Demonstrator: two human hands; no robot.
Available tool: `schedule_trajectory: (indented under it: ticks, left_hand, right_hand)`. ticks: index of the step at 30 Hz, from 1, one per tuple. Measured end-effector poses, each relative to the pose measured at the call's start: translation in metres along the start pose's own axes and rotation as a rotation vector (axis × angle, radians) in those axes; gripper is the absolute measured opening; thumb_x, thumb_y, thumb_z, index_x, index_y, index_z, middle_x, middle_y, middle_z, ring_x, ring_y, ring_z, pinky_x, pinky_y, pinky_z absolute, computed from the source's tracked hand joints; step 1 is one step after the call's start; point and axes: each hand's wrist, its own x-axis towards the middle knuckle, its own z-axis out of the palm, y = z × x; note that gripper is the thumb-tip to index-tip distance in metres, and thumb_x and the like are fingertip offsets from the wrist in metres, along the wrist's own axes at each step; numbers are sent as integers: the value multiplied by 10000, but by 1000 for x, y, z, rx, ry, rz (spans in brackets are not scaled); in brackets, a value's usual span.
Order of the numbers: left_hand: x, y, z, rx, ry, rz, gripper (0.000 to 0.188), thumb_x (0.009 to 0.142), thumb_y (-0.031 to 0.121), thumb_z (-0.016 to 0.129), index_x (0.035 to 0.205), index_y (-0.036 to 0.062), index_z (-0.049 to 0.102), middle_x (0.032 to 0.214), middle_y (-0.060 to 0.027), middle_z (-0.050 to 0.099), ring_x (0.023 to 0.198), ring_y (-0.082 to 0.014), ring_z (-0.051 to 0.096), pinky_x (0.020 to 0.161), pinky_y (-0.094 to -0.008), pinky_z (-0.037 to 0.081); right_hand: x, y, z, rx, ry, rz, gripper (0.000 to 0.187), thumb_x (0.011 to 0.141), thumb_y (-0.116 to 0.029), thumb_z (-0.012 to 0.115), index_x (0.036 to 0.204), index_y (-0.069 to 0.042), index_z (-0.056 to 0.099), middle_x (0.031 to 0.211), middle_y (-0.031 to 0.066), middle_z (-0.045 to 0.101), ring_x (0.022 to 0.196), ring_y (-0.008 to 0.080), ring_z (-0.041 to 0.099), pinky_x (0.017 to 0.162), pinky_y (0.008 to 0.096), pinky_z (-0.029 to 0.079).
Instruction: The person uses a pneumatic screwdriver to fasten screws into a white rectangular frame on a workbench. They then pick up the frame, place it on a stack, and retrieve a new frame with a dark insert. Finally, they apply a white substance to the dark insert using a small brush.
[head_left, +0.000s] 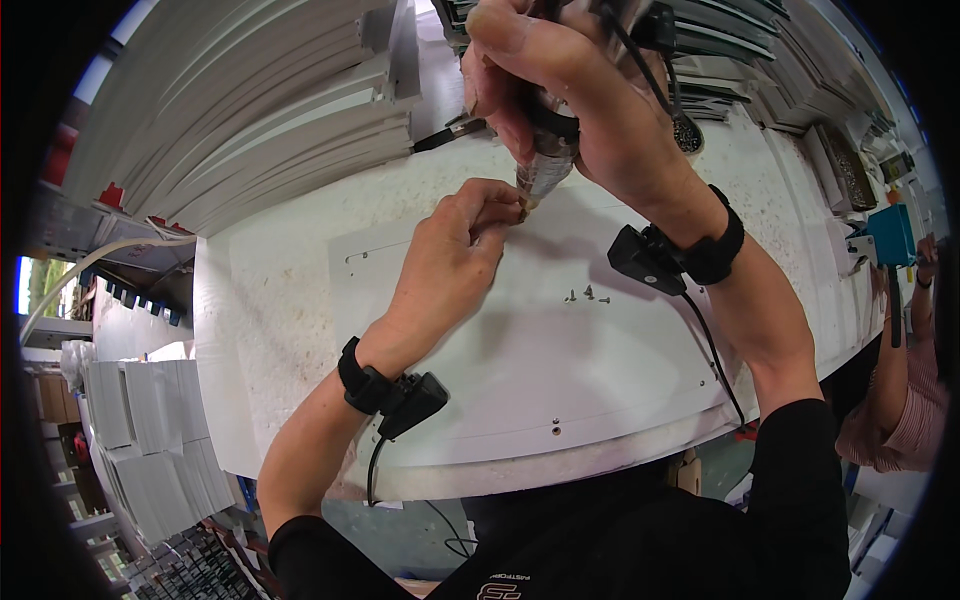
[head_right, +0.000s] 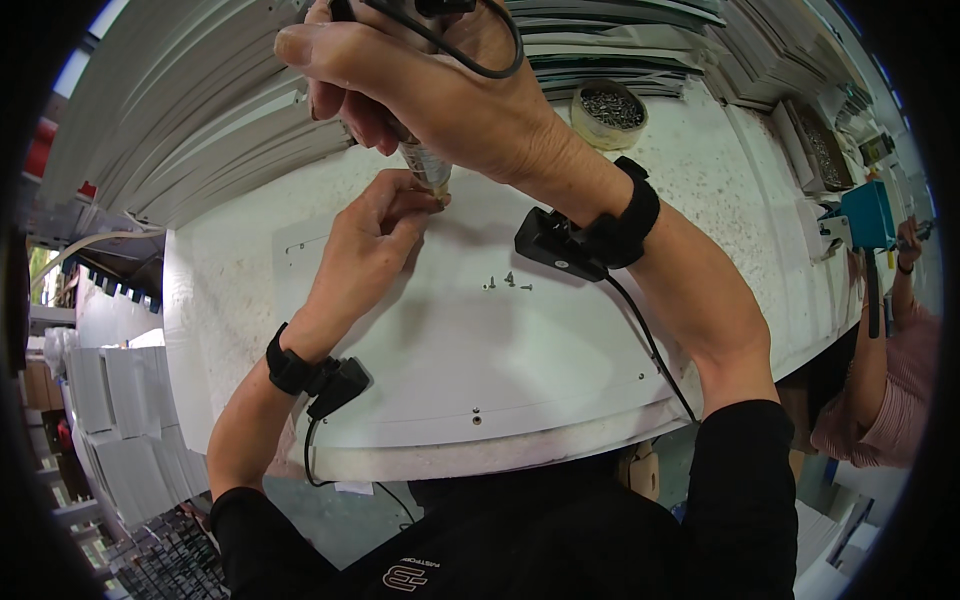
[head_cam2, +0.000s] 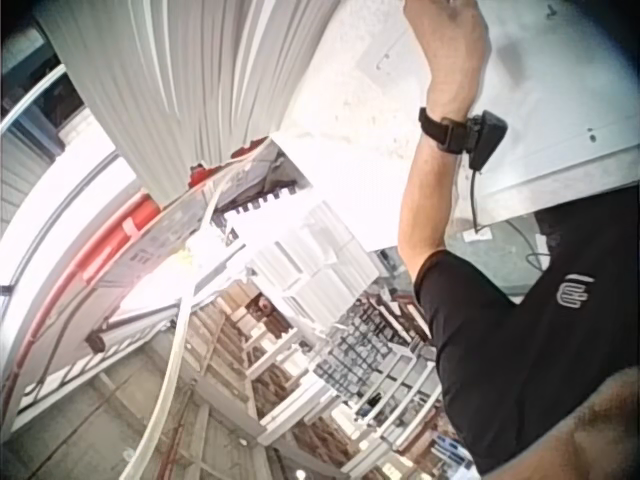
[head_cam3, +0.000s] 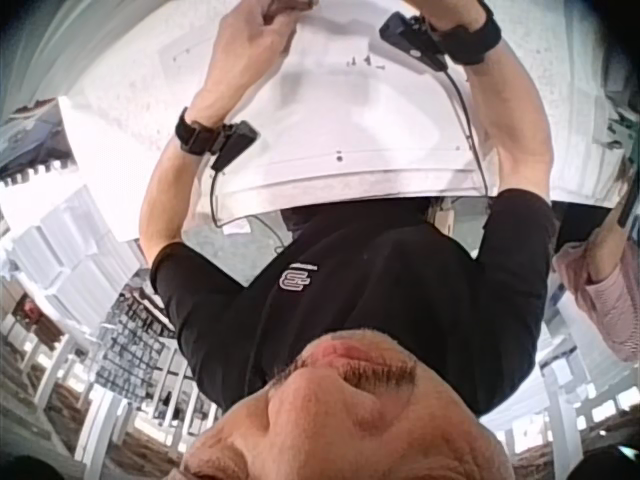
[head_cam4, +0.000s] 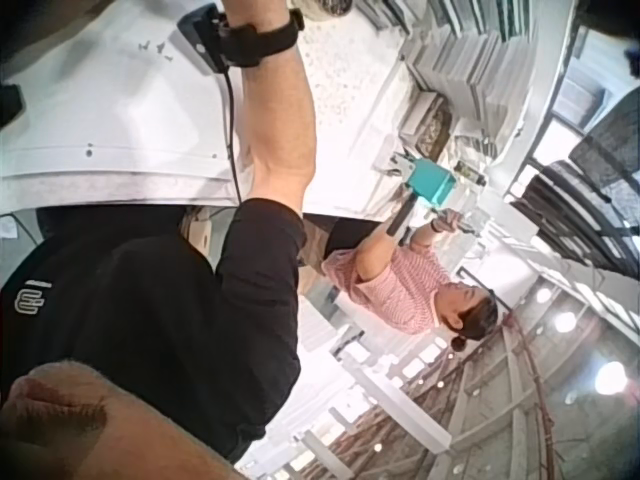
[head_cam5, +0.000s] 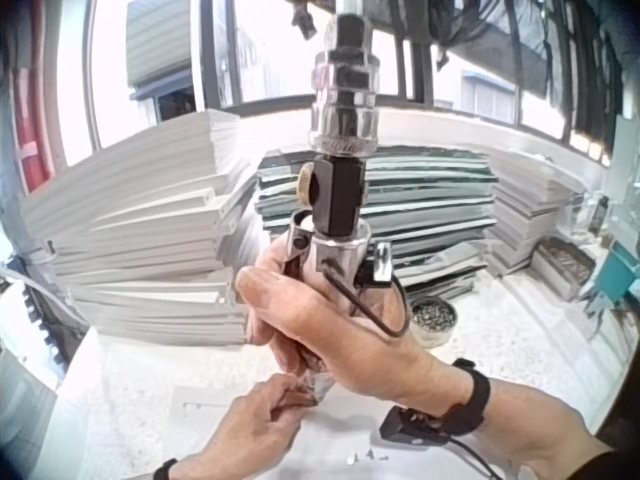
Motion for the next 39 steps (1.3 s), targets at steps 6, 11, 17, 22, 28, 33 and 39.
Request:
schedule_trajectory:
  ticks: [6,11,17,22,28,33,39]
  left_hand:
    - [-28,5,-8,690,-99,272,449,990,109,579,1411,-24,497,1467,-250,513,1366,-387,465,1123,-455,411]
    - [-38,8,-7,828,-130,315,510,995,126,570,1465,-39,461,1518,-271,455,1466,-427,372,1219,-494,320]
    - [-37,10,-5,882,-145,335,510,987,146,561,1451,-48,477,1515,-276,458,1457,-437,382,1229,-521,292]
    - [-40,11,-6,865,-131,326,500,972,142,562,1428,-54,503,1509,-276,468,1459,-435,381,1229,-525,288]
    - [-39,8,-7,935,-85,341,454,973,168,578,1395,0,567,1506,-228,500,1439,-417,411,1213,-508,309]
    - [-48,33,11,687,-31,265,316,927,193,710,1208,50,692,1196,-155,677,1154,-336,607,988,-434,475]
    - [-50,35,47,605,30,279,172,894,154,756,1017,54,690,884,-90,679,841,-266,663,748,-389,532]
  right_hand:
    - [0,-4,5,1,-30,18,314,1012,-350,654,881,-65,642,689,6,623,540,58,570,454,216,425]
    - [1,5,7,-25,-93,17,297,1008,-356,673,1000,-60,650,728,25,650,530,57,567,441,210,428]
    - [0,15,9,-141,-79,-83,277,989,-290,638,853,-55,580,613,35,571,457,73,504,424,231,395]
    - [-6,14,9,-159,-153,-26,252,961,-273,643,842,-56,595,610,20,574,468,68,503,432,228,392]
    - [-11,4,11,-35,-102,-43,272,968,-301,666,873,-50,620,667,36,623,479,65,522,426,220,400]
    - [-19,-27,-3,30,-38,-196,342,960,-356,720,883,-30,652,703,72,666,437,70,534,380,218,408]
    - [-42,-60,-1,73,189,-63,320,947,-327,722,929,-31,604,694,115,645,433,112,532,375,248,415]
